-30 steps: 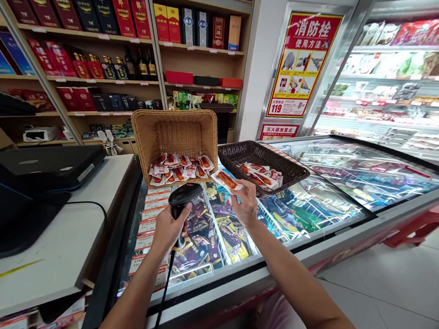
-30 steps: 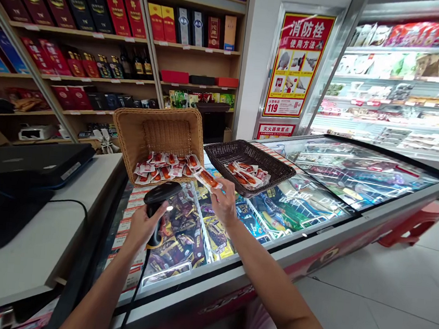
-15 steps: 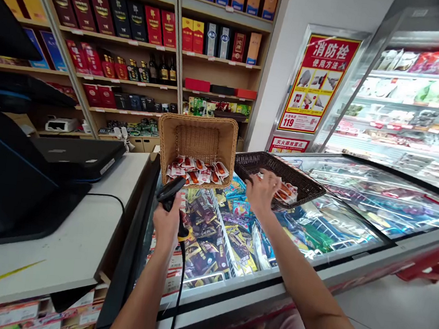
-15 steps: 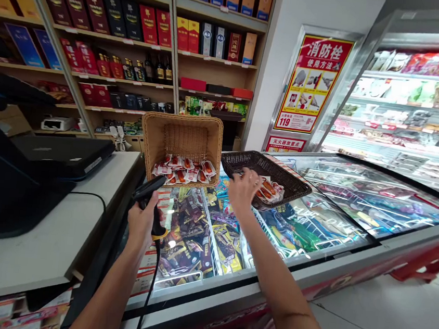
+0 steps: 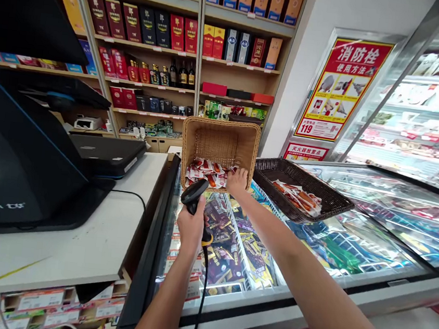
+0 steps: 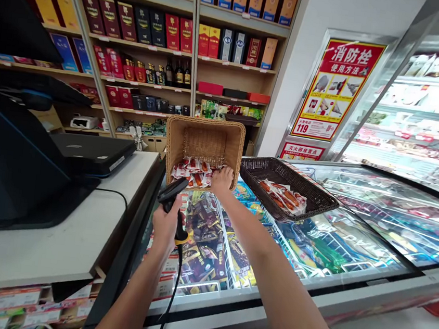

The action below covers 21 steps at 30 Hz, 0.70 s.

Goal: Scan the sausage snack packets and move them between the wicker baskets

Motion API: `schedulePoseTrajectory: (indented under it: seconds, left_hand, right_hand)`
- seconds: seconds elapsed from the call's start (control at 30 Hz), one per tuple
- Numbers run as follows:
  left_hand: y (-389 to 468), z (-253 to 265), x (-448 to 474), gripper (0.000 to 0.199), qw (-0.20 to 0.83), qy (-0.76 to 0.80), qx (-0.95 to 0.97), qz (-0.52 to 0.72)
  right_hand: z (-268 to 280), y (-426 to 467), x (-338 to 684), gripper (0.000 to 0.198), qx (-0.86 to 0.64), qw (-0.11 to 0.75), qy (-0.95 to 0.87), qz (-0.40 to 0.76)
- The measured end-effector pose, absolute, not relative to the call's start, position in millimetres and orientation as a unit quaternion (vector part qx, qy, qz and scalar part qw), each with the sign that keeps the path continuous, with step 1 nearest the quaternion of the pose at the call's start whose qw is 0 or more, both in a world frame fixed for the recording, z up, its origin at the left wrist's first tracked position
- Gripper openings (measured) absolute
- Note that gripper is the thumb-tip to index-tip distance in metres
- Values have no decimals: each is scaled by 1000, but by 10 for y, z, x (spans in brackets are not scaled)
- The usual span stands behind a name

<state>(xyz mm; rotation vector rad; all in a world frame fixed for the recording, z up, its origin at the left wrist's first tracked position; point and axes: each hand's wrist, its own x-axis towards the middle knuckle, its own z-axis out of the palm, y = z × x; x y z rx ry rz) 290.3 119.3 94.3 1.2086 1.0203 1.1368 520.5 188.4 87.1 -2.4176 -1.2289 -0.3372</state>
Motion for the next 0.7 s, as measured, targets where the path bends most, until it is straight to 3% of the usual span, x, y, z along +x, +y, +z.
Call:
schedulePoseTrajectory:
  seconds: [0.23,0.5,0.7]
  left_hand:
    - [1196,883,2921,53,545,434,531,482]
    - [1214,873,2932,54,547,437,524,485]
    - [1227,837,2935,51,536,439,536,482]
  right_hand:
    - [762,1918,5223,41,-875,244,-391,-150]
    - [698,1983,5288,36,-857,199,-429,-204]
    - [686,2028,5205,37,-853,211,-433,-204]
